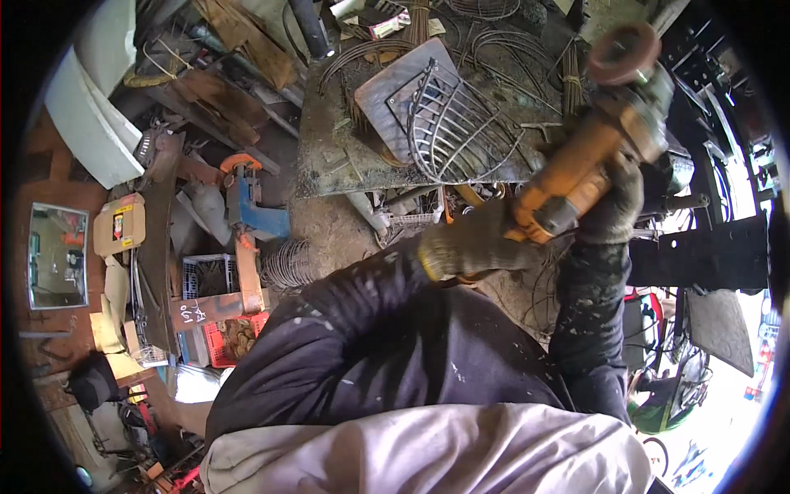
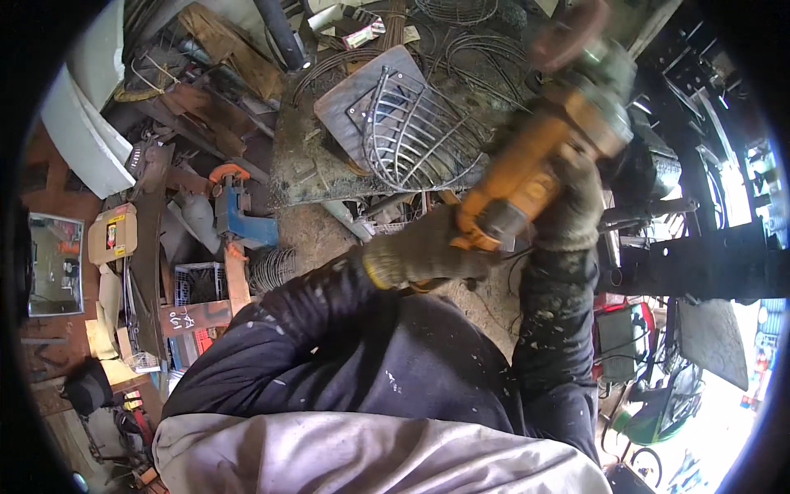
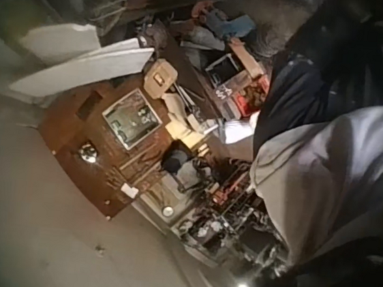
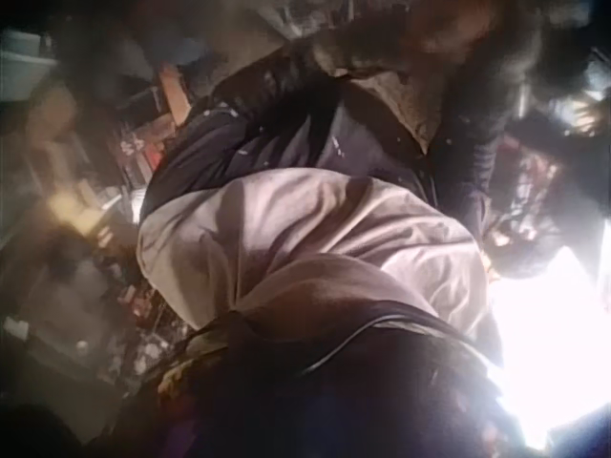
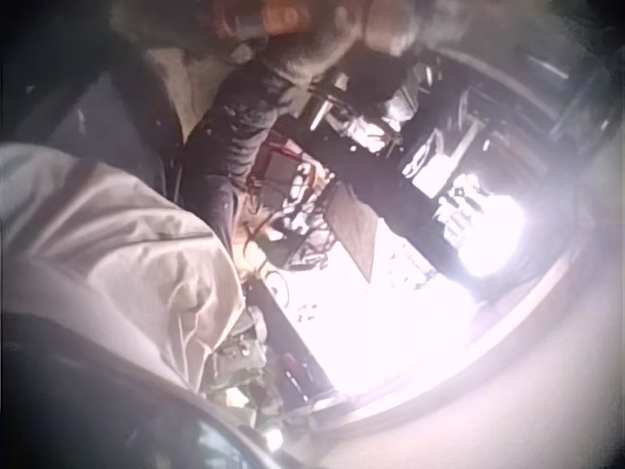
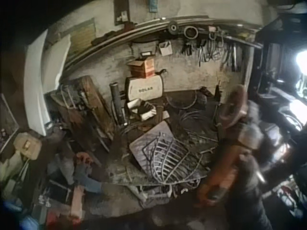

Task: The person uses an angle grinder to cut and smooth the edges of a curved metal wire guard and then uses a welding tool to fuse segments together.

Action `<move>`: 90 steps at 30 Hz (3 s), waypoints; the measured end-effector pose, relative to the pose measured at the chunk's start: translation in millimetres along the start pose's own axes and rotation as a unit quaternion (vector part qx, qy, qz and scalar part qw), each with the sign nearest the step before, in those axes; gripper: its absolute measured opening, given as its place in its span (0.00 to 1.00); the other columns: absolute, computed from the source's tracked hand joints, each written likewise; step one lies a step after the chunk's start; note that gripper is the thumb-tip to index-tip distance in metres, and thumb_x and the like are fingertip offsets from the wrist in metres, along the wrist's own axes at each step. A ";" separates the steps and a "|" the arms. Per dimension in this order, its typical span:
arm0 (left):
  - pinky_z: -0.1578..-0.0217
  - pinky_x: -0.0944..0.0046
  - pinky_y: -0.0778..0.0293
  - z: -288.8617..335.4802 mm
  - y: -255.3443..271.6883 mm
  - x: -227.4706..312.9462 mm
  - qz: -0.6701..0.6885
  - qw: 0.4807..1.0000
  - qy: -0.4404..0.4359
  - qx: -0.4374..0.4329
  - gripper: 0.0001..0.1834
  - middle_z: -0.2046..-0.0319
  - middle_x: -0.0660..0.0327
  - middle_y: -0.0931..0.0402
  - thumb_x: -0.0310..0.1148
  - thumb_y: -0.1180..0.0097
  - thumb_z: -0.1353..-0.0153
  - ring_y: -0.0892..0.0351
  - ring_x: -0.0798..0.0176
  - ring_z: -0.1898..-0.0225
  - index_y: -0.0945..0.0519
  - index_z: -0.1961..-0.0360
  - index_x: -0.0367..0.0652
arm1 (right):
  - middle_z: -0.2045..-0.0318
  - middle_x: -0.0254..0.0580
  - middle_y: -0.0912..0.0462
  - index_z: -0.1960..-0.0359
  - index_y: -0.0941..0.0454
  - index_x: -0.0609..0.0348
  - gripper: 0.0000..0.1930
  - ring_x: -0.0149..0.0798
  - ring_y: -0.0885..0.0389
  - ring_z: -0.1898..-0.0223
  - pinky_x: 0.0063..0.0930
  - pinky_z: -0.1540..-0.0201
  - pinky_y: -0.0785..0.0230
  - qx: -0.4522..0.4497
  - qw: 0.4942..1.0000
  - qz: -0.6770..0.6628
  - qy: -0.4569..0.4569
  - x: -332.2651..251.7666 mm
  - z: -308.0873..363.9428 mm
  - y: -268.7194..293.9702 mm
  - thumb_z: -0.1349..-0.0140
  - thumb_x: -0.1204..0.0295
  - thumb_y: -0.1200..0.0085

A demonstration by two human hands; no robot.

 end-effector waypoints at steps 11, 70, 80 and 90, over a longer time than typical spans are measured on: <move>0.71 0.67 0.20 229.6 128.5 44.5 -0.095 0.794 -0.079 0.595 0.16 0.66 0.62 0.18 0.30 0.33 0.39 0.19 0.69 0.72 0.21 0.51 0.38 | 0.41 0.54 0.21 0.29 0.37 0.72 0.37 0.40 0.19 0.43 0.33 0.40 0.27 -0.022 0.980 0.195 -0.046 54.9 26.4 -85.4 0.30 0.60 0.36; 0.45 0.47 0.22 196.2 233.2 15.8 -0.505 0.528 0.394 0.558 0.44 0.51 0.40 0.15 0.64 0.33 0.49 0.14 0.42 0.48 0.18 0.45 0.33 | 0.58 0.40 0.14 0.37 0.25 0.67 0.25 0.30 0.17 0.62 0.25 0.56 0.23 0.164 0.869 0.378 -0.276 99.2 173.6 180.3 0.31 0.67 0.38; 0.41 0.47 0.25 231.7 274.4 -18.0 -0.492 0.569 0.380 0.539 0.45 0.48 0.36 0.17 0.63 0.32 0.49 0.17 0.37 0.44 0.20 0.42 0.33 | 0.48 0.53 0.13 0.37 0.24 0.65 0.29 0.43 0.15 0.46 0.33 0.41 0.25 0.135 0.843 0.418 -0.312 112.2 179.3 189.4 0.34 0.59 0.36; 0.49 0.52 0.23 201.9 230.5 61.5 -0.469 0.650 0.264 0.537 0.32 0.53 0.46 0.16 0.46 0.36 0.34 0.15 0.54 0.50 0.25 0.37 0.36 | 0.49 0.49 0.13 0.37 0.24 0.63 0.29 0.39 0.15 0.48 0.31 0.43 0.24 0.172 0.800 0.481 -0.315 106.1 166.9 155.4 0.34 0.57 0.35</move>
Point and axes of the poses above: each hand's wrist, its own z-axis away from the middle knuckle, its own y-axis out of the back of the hand, x = y × z, the point moved 9 cm from there along -z, towards the middle knuckle
